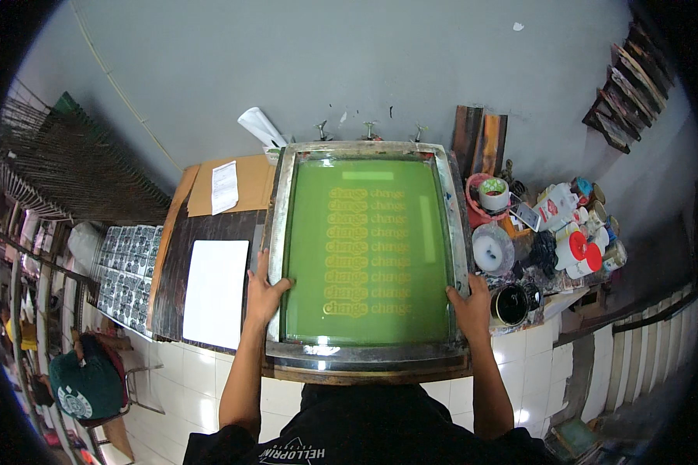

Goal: The person applies clear adhesive tape to the edges of a screen printing frame, using shears to cut the tape and pressing it down by hand along the interior border of the mesh.

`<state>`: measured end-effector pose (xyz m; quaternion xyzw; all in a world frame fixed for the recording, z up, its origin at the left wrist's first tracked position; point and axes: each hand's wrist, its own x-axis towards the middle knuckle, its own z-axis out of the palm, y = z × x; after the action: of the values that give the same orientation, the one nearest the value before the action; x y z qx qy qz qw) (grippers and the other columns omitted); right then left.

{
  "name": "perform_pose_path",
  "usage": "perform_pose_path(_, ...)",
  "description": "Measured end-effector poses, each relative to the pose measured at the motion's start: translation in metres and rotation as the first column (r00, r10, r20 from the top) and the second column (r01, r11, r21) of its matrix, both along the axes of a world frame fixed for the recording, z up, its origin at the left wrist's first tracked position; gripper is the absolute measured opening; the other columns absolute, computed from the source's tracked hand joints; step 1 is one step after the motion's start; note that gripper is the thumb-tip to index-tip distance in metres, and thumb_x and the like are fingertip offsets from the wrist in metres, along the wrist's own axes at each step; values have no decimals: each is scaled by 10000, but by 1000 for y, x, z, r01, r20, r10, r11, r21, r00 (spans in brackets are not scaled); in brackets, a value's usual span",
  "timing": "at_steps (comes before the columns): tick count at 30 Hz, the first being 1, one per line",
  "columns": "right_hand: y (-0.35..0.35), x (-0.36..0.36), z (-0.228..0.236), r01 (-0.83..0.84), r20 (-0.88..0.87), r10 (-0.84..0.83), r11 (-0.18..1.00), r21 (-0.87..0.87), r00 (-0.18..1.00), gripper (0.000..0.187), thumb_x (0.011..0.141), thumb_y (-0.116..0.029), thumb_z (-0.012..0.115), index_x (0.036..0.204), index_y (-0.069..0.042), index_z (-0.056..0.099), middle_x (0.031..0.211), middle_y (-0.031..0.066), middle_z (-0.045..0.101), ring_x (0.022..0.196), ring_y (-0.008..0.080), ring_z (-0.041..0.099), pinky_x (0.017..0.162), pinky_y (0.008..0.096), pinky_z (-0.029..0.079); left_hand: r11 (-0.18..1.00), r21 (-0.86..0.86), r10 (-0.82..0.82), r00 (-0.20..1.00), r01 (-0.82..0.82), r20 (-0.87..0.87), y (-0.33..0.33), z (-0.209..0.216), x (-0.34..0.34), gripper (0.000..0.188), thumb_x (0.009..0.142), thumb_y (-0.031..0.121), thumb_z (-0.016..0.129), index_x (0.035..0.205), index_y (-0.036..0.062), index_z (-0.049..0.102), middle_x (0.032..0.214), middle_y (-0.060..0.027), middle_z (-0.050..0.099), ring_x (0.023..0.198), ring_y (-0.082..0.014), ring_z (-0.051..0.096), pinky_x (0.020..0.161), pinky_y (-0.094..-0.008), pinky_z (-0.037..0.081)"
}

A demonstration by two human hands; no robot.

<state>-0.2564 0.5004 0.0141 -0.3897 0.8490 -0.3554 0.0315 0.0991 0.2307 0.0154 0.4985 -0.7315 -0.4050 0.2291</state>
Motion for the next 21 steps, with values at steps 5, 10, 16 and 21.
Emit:
perform_pose_path(5, -15, 1, 12, -8, 36, 8, 1000, 15, 999, 471, 828, -206, 783, 1129, 114, 613, 1050, 287, 597, 991, 465, 593, 865, 498, 477, 1000, 17, -17, 995, 19, -96, -20, -13, 0, 998, 763, 246, 746, 1577, -35, 241, 1639, -290, 212, 1551, -309, 213, 1240, -510, -61)
perform_pose_path(10, -20, -4, 12, 24, 40, -28, 996, 87, 999, 514, 845, -248, 778, 1170, 115, 613, 1085, 299, 600, 1012, 473, 593, 886, 506, 480, 999, 42, -30, 1000, 29, 6, -20, -8, -6, 1001, 824, 279, 721, 1598, -22, 162, 1657, -257, 191, 1570, -294, 134, 1230, -522, -94)
perform_pose_path(16, -58, -30, 17, 1, -157, -5, 1000, -21, 988, 611, 896, -328, 749, 1283, 112, 577, 1141, 274, 631, 1053, 422, 615, 944, 446, 476, 999, 45, -29, 999, 27, 32, -63, 12, -35, 836, 964, 443, 597, 1572, -26, 266, 1645, -238, 245, 1556, -336, 163, 1247, -478, -5)
perform_pose_path(21, -188, -98, 68, -107, 146, 154, 951, -289, 977, 519, 1016, -392, 580, 1312, 34, 581, 1205, 276, 654, 1190, 423, 594, 1026, 450, 439, 993, 115, 53, 905, -5, -421, -118, 6, -59, 612, 1036, 379, 512, 1464, -56, 482, 1465, -241, 528, 1368, -281, 481, 1172, -354, 302)
